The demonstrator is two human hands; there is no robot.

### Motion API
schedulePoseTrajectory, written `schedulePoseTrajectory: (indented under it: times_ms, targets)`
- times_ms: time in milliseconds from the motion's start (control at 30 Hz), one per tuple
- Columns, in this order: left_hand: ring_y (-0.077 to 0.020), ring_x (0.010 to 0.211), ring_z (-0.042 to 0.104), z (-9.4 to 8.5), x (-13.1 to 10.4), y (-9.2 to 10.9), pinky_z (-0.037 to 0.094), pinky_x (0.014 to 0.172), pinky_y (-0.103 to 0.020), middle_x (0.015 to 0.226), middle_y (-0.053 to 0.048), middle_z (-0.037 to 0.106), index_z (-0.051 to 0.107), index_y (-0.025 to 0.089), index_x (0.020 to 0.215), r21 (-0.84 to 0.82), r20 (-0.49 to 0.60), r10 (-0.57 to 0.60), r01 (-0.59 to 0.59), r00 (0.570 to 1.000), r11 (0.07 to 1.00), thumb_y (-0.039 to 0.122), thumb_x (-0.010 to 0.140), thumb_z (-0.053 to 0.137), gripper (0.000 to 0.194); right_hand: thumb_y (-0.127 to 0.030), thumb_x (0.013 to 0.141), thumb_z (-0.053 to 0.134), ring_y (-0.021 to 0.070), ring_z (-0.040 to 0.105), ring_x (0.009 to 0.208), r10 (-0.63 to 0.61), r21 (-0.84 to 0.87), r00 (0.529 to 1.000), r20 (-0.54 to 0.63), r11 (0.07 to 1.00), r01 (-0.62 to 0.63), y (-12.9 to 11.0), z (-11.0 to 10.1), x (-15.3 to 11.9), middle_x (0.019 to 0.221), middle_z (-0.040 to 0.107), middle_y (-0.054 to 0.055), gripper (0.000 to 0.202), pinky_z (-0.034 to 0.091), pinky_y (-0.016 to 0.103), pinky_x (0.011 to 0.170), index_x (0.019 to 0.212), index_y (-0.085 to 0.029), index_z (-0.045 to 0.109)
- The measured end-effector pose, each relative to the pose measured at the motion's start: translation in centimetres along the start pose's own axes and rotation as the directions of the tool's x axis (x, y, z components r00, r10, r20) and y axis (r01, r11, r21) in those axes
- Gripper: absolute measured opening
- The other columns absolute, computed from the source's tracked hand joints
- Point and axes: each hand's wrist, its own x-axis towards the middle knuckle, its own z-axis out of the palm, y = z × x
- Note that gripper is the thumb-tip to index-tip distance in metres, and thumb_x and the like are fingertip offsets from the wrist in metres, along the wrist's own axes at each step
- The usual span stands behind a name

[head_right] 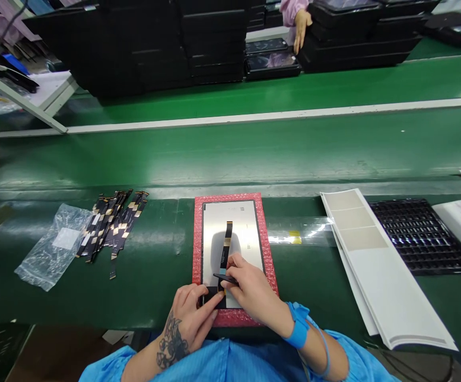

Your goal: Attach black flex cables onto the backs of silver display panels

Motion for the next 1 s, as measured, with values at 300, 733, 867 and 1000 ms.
schedulePoseTrajectory:
  times_ms: [300, 733, 867, 1000]
  targets:
    - [-0.021, 0.087, 0.046, -1.3, 1.5, -0.3, 0.039, 0.076, -0.037, 0.093, -0.007, 0.049, 0.064, 0.025, 0.111, -0.168, 0.139, -0.068, 0.091, 0.988, 0.982, 0.016, 0.089, 0.043, 0.032, -0.049, 0.092, 0.052, 0.023, 0.055, 0.095, 0.155, 0.287, 0.83, -0.535, 0.958, 0.006, 1.4, -5.4, -2.3, 0.105, 0.056, 0.009, 0.037, 0.046, 0.029, 0.079, 0.081, -0.017, 0.067]
    - [-0.0245, 0.105, 0.05, 1.5, 12.4, 1.2, 0.044, 0.086, -0.039, 0.118, -0.011, 0.055, 0.057, 0.016, 0.115, -0.194, 0.226, 0.35, -0.31, 0.909, 0.93, 0.033, 0.091, 0.046, 0.031, -0.059, 0.034, 0.091, 0.0163, 0.056, 0.064, 0.615, 0.703, 0.483, -0.623, 0.711, 0.003, 6.5, -10.9, -3.5, 0.072, 0.06, 0.003, 0.067, 0.052, 0.019, 0.045, 0.08, -0.014, 0.069]
    - [-0.0328, 0.124, 0.041, 6.3, 16.6, 2.2, 0.036, 0.1, -0.049, 0.136, -0.012, 0.046, 0.057, 0.021, 0.121, -0.044, 0.274, 0.389, -0.392, 0.88, 0.919, 0.054, 0.087, 0.055, 0.048, -0.058, 0.039, 0.091, 0.0194, 0.062, 0.074, 0.598, 0.694, 0.482, -0.641, 0.719, 0.032, 7.3, -10.5, -3.5, 0.082, 0.064, 0.007, 0.065, 0.057, 0.02, 0.054, 0.081, -0.013, 0.068]
    - [-0.0373, 0.13, 0.036, 9.0, 17.4, 1.7, 0.031, 0.103, -0.056, 0.139, -0.012, 0.044, 0.056, 0.024, 0.126, 0.014, 0.37, 0.382, -0.416, 0.847, 0.909, 0.064, 0.085, 0.049, 0.058, -0.056, 0.047, 0.09, 0.0213, 0.065, 0.075, 0.574, 0.679, 0.469, -0.671, 0.73, 0.079, 8.1, -10.2, -3.4, 0.08, 0.064, 0.006, 0.063, 0.059, 0.022, 0.058, 0.085, -0.014, 0.064]
